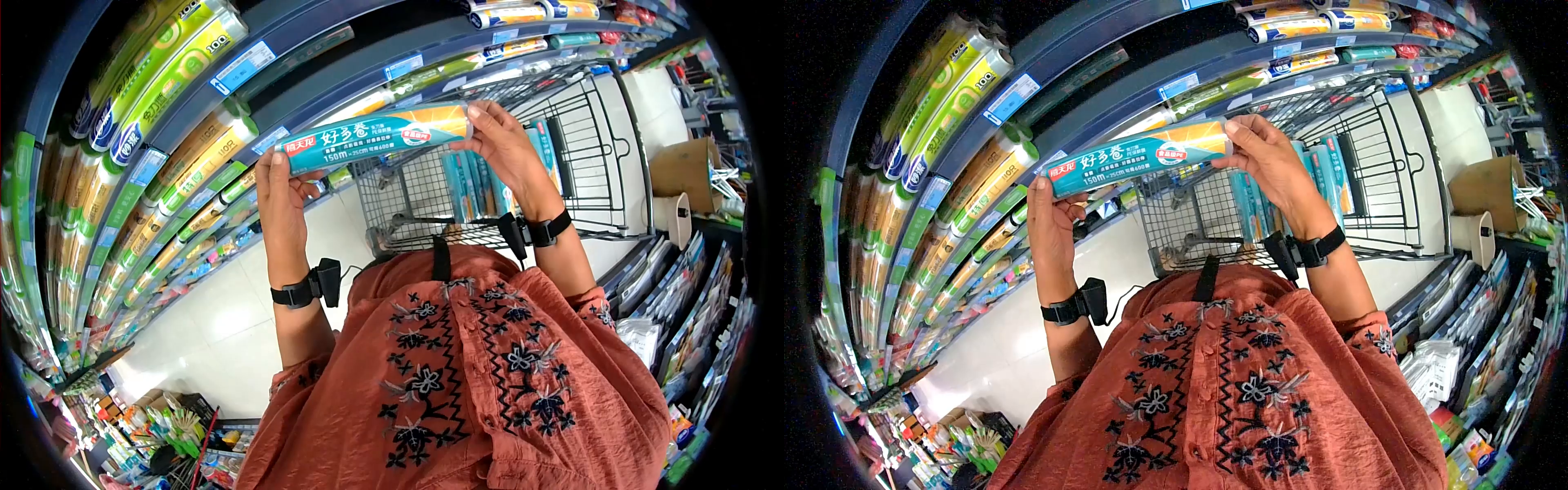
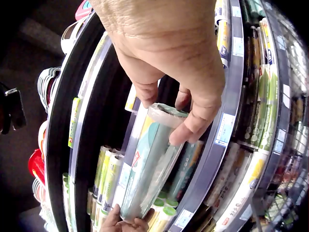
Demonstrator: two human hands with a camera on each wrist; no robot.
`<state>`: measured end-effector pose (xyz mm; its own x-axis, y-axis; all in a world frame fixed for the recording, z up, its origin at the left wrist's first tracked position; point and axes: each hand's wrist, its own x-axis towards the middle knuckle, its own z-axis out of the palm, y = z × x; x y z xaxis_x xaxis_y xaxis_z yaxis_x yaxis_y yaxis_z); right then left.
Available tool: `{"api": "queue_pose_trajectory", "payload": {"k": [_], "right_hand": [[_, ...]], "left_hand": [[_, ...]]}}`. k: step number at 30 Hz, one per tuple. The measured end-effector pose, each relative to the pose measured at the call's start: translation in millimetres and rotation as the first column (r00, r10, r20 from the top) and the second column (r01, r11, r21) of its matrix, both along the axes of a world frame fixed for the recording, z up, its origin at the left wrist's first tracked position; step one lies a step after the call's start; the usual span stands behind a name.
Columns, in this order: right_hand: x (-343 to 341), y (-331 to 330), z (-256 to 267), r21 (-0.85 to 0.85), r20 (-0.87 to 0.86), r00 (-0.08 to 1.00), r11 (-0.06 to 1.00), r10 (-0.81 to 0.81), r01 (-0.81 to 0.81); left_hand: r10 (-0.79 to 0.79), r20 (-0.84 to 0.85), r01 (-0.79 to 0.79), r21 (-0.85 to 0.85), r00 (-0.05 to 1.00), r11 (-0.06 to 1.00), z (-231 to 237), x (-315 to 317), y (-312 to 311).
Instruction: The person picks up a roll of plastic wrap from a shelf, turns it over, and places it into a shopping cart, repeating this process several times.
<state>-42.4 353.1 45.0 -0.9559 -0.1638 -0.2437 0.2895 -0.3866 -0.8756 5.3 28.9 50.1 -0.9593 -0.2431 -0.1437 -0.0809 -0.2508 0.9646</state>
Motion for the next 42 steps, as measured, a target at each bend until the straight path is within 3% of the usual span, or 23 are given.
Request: {"api": "queue_pose_trajectory", "payload": {"k": [42], "right_hand": [[2.3,-12.8,5.4,0.089,-0.018,0.998,0.995,0.056,-0.054]], "left_hand": [[0.053,0.049,-0.052,-0.030,0.997,0.998,7.1,24.2,-9.5]]}}
